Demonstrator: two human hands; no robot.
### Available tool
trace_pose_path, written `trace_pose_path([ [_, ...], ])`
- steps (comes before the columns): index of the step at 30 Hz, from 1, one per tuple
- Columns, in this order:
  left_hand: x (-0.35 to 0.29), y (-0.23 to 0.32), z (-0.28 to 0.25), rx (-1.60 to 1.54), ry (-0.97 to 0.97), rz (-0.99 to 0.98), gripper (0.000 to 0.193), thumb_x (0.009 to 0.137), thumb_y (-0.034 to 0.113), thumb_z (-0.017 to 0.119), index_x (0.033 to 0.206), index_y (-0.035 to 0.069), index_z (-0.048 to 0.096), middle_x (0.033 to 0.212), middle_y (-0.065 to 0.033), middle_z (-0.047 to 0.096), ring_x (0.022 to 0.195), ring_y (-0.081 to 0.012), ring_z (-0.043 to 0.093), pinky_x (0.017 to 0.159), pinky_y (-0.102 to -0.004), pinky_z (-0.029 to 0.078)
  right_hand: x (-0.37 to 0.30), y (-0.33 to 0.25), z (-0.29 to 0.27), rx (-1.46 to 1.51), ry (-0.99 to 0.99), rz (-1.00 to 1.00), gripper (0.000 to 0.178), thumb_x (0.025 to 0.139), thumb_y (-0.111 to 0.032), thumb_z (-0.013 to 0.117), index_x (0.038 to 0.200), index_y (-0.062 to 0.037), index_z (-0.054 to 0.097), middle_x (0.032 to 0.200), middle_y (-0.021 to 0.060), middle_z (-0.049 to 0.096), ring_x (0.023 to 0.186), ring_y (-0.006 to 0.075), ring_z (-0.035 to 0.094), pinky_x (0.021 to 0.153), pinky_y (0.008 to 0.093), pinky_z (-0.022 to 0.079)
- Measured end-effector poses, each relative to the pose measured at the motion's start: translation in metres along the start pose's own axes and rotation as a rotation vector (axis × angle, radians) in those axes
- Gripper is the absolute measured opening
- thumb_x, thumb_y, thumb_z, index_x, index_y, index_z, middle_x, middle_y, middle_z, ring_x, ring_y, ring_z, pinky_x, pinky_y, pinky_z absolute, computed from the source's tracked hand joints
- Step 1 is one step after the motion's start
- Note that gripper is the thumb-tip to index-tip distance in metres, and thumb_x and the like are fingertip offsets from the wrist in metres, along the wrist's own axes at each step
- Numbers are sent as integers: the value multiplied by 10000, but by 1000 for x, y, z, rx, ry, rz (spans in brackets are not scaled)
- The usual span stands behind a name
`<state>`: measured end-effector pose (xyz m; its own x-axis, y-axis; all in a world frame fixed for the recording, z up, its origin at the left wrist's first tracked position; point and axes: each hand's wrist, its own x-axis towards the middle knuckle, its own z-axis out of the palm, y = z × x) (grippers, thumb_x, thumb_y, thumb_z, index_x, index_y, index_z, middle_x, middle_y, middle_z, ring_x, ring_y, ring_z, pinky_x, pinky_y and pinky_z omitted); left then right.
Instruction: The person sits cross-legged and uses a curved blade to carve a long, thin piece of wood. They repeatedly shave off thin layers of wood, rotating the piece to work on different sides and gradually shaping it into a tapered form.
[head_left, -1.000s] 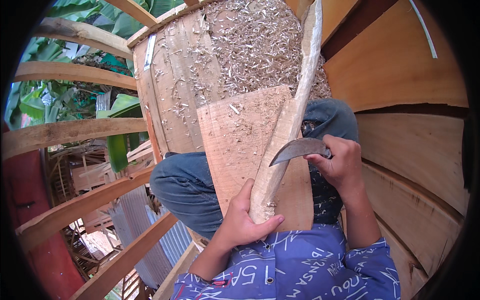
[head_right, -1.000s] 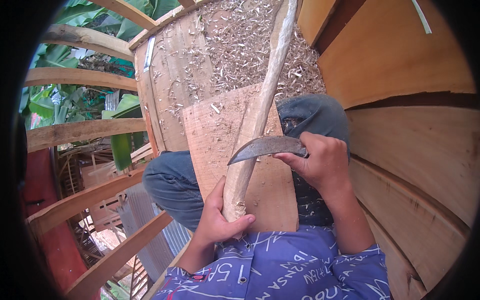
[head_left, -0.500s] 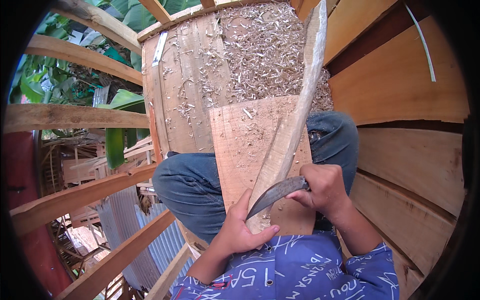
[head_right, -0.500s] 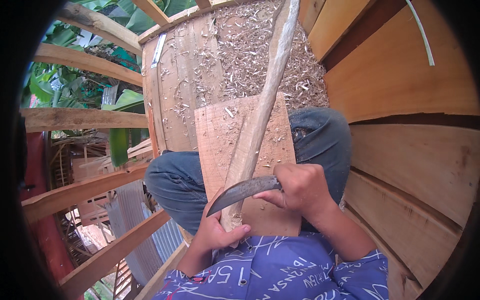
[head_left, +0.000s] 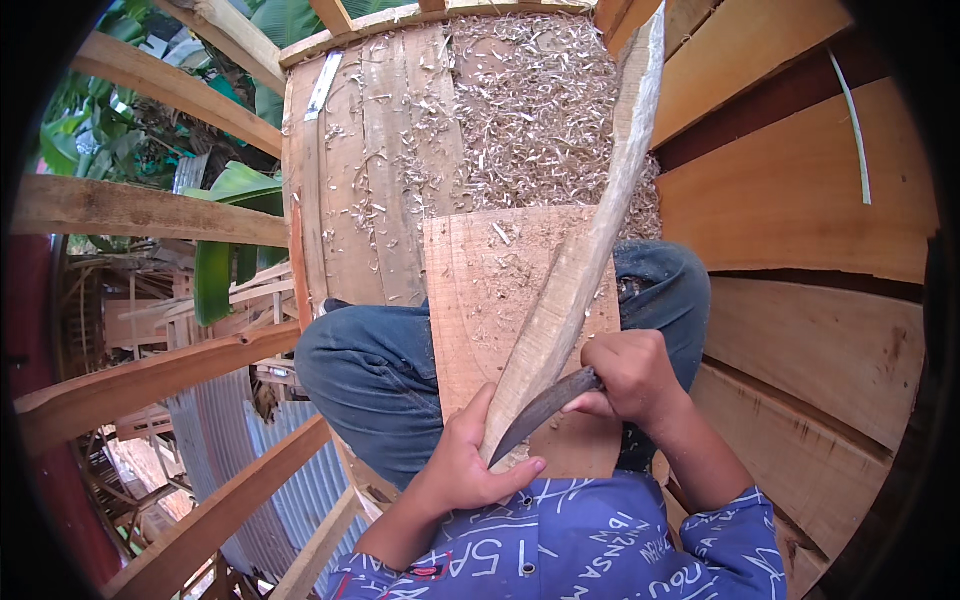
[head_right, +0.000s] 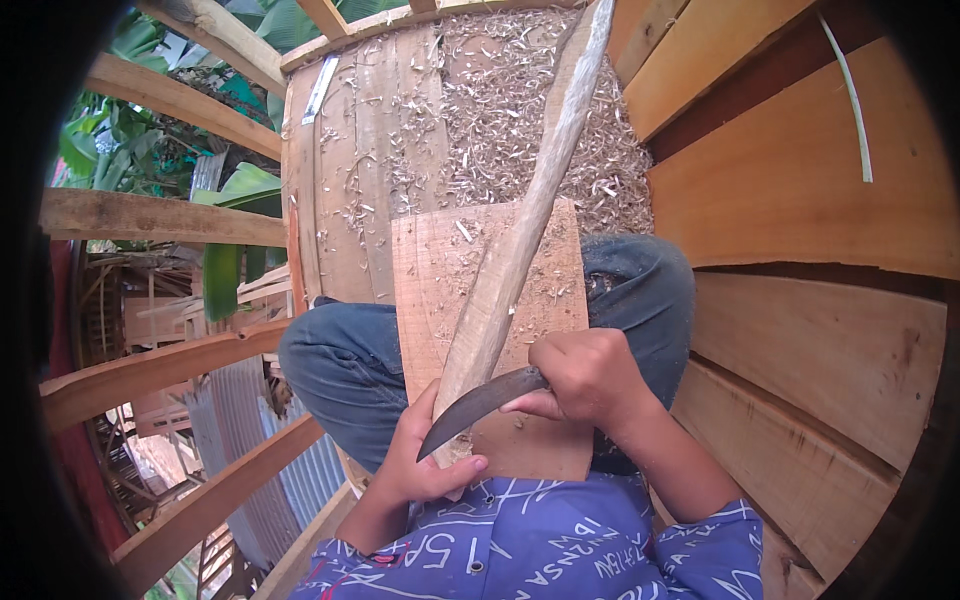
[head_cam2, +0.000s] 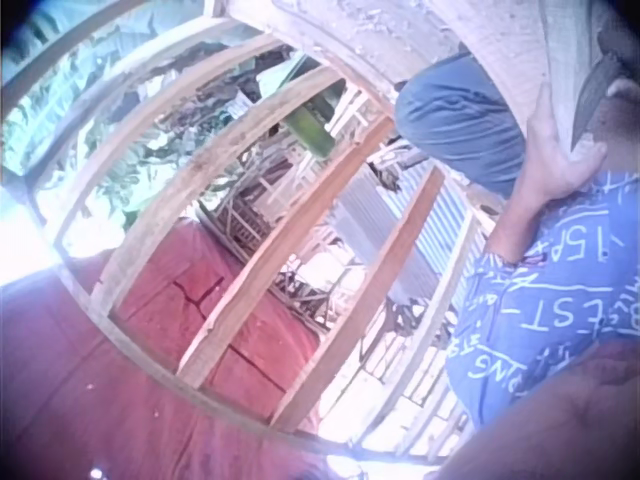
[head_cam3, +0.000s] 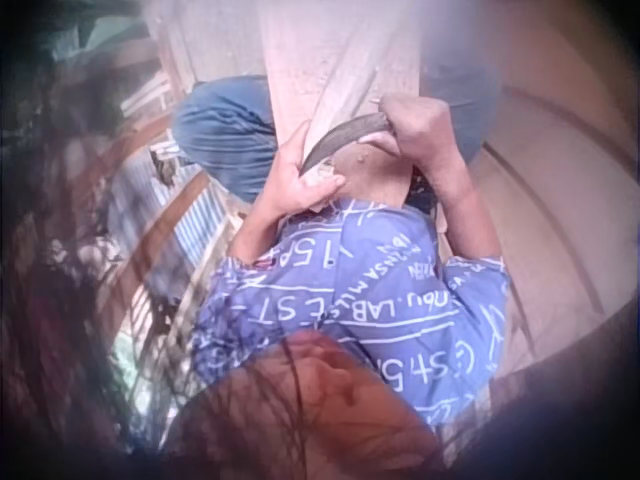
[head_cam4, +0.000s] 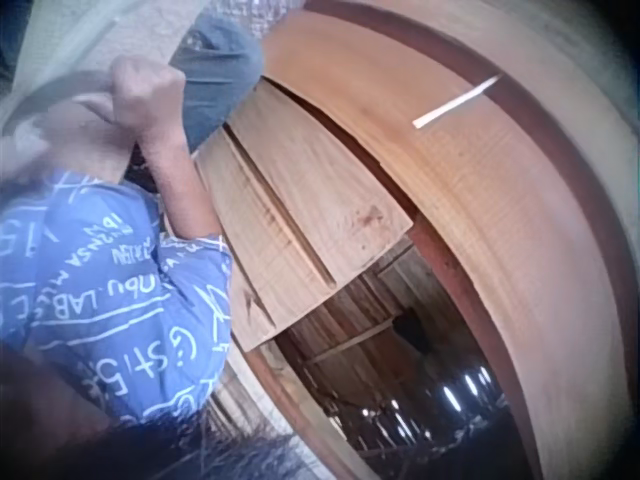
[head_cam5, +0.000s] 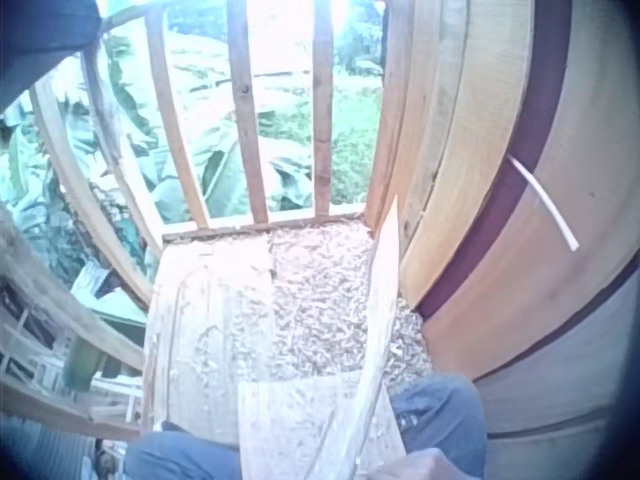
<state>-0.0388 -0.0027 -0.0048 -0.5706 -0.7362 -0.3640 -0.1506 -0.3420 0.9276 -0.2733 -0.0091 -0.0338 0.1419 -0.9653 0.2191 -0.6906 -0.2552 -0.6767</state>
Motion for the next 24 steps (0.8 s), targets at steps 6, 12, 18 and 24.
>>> trace_pose_path([
  [6,-1,3,5,44,-55,3,739,680,223,772,1272,-61,436,1002,-136,618,906,-172,598,814,-287,465,4,17,-22,13,159,61,563,892,-526,545,646,-21,516,552,131,473,470,319,530,443,371,396],
  [12,3,-1,8,42,-3,-34,711,689,206,771,1256,-67,439,1003,-143,619,909,-169,599,804,-287,469,-3,17,-15,-39,38,67,561,839,-549,593,614,-46,490,541,115,451,472,308,523,435,369,393],
  [18,3,4,11,39,-20,-26,742,691,221,761,1277,-75,416,1087,-155,598,990,-180,578,854,-297,450,-5,24,-18,12,49,161,559,813,-565,613,636,-47,498,538,107,456,469,295,526,434,365,401],
  [24,7,-2,8,84,25,71,677,697,201,768,1230,-65,448,935,-136,637,832,-154,617,740,-282,487,-6,7,-7,-32,-56,-31,552,816,-559,605,616,-56,497,541,105,482,480,301,542,429,372,404],
])
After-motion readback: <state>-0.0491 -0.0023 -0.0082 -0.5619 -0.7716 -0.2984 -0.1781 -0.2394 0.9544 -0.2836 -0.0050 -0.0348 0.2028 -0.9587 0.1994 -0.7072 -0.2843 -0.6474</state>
